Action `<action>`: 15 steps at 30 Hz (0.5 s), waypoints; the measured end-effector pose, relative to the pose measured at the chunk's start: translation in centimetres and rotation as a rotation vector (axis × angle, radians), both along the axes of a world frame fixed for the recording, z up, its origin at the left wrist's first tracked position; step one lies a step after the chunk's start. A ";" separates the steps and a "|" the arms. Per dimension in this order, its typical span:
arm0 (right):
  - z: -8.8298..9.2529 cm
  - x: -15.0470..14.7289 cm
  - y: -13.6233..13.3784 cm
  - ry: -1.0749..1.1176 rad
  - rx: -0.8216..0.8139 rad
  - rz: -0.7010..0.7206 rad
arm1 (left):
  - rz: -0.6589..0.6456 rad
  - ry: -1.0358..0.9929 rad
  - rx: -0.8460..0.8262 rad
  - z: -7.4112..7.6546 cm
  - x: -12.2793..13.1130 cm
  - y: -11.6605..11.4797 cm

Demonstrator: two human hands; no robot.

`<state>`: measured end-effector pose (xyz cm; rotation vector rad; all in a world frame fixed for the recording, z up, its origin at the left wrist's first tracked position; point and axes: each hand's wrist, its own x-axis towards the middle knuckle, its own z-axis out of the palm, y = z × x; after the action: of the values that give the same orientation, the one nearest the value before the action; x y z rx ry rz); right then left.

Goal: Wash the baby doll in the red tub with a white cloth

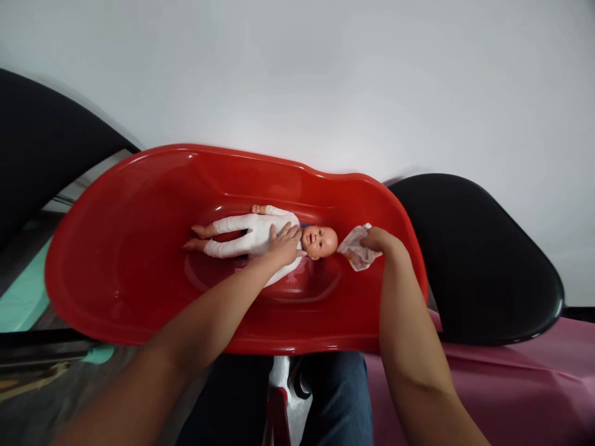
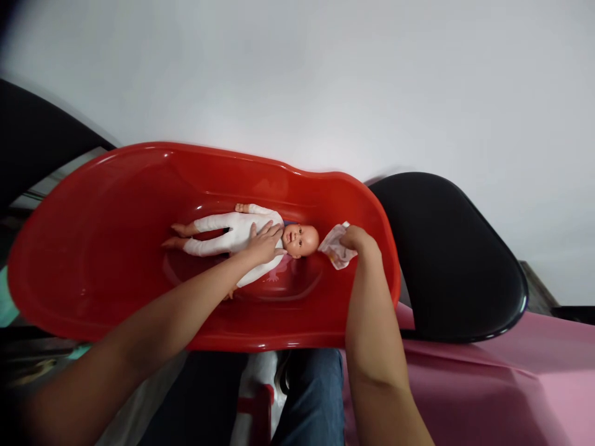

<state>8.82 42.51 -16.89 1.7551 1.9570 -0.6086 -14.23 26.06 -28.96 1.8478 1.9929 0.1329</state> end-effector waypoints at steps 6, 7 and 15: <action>-1.6 -2.3 0.2 0.036 0.125 -0.017 | -0.001 0.019 0.026 -0.1 0.0 -0.1; -2.4 -3.0 -0.3 0.172 0.091 0.072 | 0.000 0.013 0.019 -0.1 0.0 -0.1; -6.6 -6.1 -2.0 0.736 0.062 0.156 | -0.004 0.009 -0.036 0.0 0.1 0.1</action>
<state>2.74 40.55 -23.48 1.5069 2.5733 -1.2830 -14.13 26.13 -28.96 1.8332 1.9846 0.0878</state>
